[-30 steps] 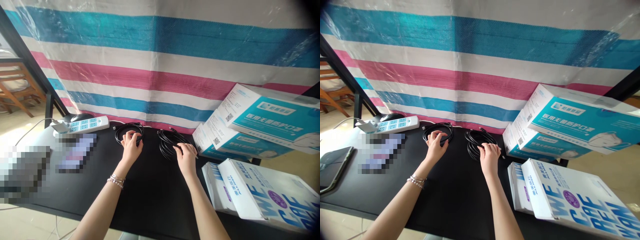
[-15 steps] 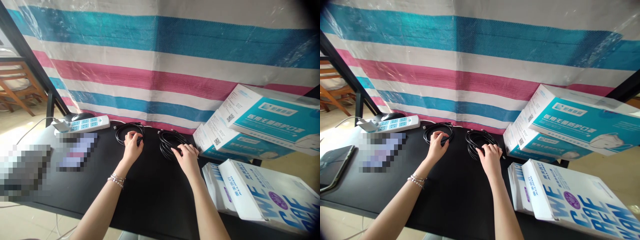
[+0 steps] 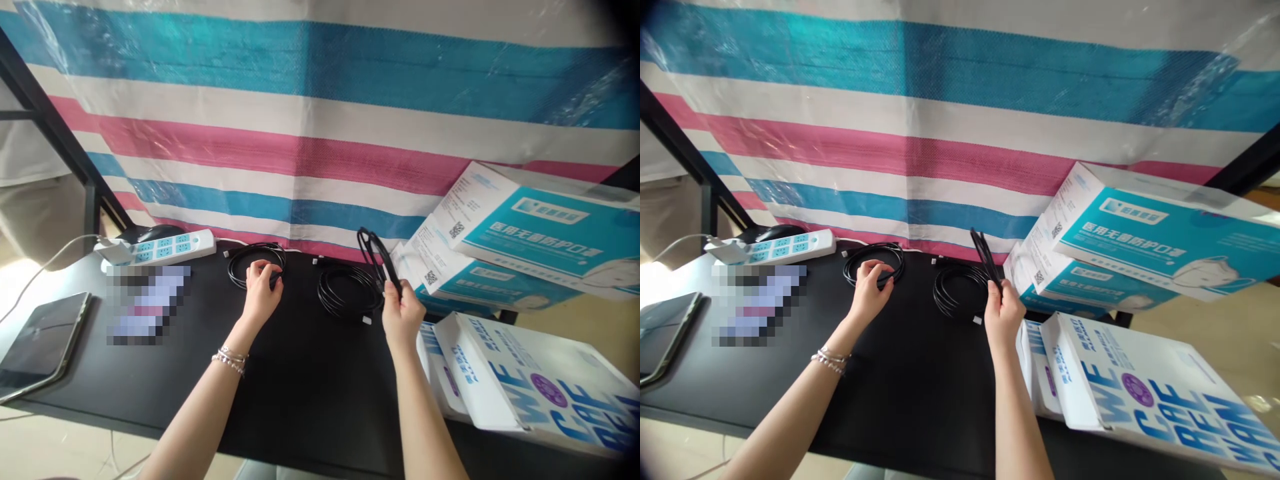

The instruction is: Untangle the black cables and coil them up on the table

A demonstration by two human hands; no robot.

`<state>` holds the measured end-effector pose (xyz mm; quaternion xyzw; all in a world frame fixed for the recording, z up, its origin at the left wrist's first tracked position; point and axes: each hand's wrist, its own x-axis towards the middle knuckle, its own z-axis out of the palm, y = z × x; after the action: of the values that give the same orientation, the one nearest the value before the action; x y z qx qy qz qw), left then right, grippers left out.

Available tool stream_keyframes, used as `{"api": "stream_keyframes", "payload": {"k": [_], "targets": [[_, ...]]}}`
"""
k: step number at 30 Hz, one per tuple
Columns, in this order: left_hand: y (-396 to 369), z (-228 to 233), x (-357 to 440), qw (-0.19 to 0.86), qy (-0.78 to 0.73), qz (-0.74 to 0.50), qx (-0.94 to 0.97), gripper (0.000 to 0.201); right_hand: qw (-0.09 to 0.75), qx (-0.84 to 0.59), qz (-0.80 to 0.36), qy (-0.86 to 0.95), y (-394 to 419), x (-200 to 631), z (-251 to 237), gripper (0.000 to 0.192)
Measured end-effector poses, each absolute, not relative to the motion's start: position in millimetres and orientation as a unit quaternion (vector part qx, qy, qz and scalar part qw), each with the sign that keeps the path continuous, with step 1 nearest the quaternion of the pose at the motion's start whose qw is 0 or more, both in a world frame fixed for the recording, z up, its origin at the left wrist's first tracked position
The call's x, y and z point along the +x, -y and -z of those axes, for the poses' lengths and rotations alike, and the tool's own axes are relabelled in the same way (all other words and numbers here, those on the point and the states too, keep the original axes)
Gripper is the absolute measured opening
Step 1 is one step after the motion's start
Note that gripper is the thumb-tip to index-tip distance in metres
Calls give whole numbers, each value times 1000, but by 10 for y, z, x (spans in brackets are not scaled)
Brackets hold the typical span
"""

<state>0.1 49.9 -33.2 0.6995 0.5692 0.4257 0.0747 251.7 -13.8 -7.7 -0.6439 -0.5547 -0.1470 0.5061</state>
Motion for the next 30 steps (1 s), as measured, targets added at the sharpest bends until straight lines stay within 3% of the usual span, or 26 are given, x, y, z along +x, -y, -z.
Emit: {"api": "stream_keyframes", "payload": {"k": [9,15,21,30], "targets": [[-508,334,11,67,-564,-432,701,17,622,-632,191,421,258,2455,17,34],[-522,349,-2,74,-556,-427,709,14,729,-554,142,377,290,2363,-26,31],[-477,314,33,157,-497,-425,740,15,740,-518,154,400,251,2344,-25,30],[-359,318,186,235,-410,-385,793,25,840,-322,163,406,271,2282,-264,31]]}}
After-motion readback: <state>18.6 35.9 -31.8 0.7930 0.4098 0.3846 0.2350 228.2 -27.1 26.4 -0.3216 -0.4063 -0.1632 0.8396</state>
